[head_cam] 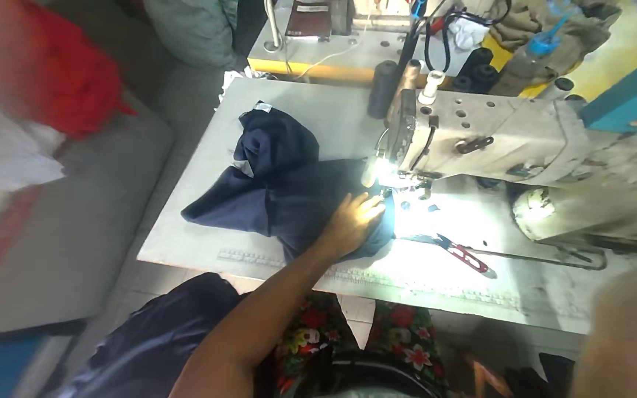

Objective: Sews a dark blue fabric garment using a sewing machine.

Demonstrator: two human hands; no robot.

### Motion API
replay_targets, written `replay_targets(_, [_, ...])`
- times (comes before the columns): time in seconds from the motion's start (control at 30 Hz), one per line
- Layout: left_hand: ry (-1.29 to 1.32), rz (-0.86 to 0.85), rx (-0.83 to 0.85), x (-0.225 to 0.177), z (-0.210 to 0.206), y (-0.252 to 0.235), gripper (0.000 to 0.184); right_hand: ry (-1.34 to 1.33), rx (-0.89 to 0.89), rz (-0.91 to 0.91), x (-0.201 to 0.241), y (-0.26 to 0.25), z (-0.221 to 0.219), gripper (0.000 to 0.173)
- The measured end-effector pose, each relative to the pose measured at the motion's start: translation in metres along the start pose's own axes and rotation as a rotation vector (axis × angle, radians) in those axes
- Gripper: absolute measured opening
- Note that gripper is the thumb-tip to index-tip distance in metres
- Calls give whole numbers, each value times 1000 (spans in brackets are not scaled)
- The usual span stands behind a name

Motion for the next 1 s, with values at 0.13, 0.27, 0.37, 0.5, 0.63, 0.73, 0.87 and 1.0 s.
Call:
replay_targets(0.13, [8, -3, 1, 1, 1, 2, 31, -21, 238, 152, 38, 44, -55, 35])
replay_targets(0.27, [22, -26, 9, 4, -1, 6, 34, 129, 35, 10, -7, 39, -39, 38])
replay_targets(0.37, [36, -22, 42, 6, 0, 5, 35, 249, -47, -47, -46, 28, -13, 43])
replay_targets(0.5, [38, -12, 28, 2, 2, 4, 34, 369, 24, 40, -68, 22, 3, 40])
replay_targets(0.63, [9, -2, 0, -1, 6, 4, 32, 333, 44, 51, -71, 25, 13, 38])
replay_targets(0.73, [7, -13, -28, 2, 5, 4, 31, 313, 111, 95, -67, 31, -4, 43])
replay_targets(0.87, [-2, -3, -5, 2, 3, 3, 31, 341, 97, 24, -59, 26, -11, 48])
replay_targets(1.0, [-15, -1, 8, 2, 1, 3, 31, 372, 227, -76, -60, 38, -23, 54])
Point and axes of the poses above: each hand's wrist, its own y-axis away from the middle knuckle, its own z-axis out of the back of the hand, x = y × z, the point moved 4 cm from there along -y, towards the middle knuckle, and after that the axes turned 1 degree about z, right-handed, at the moved point
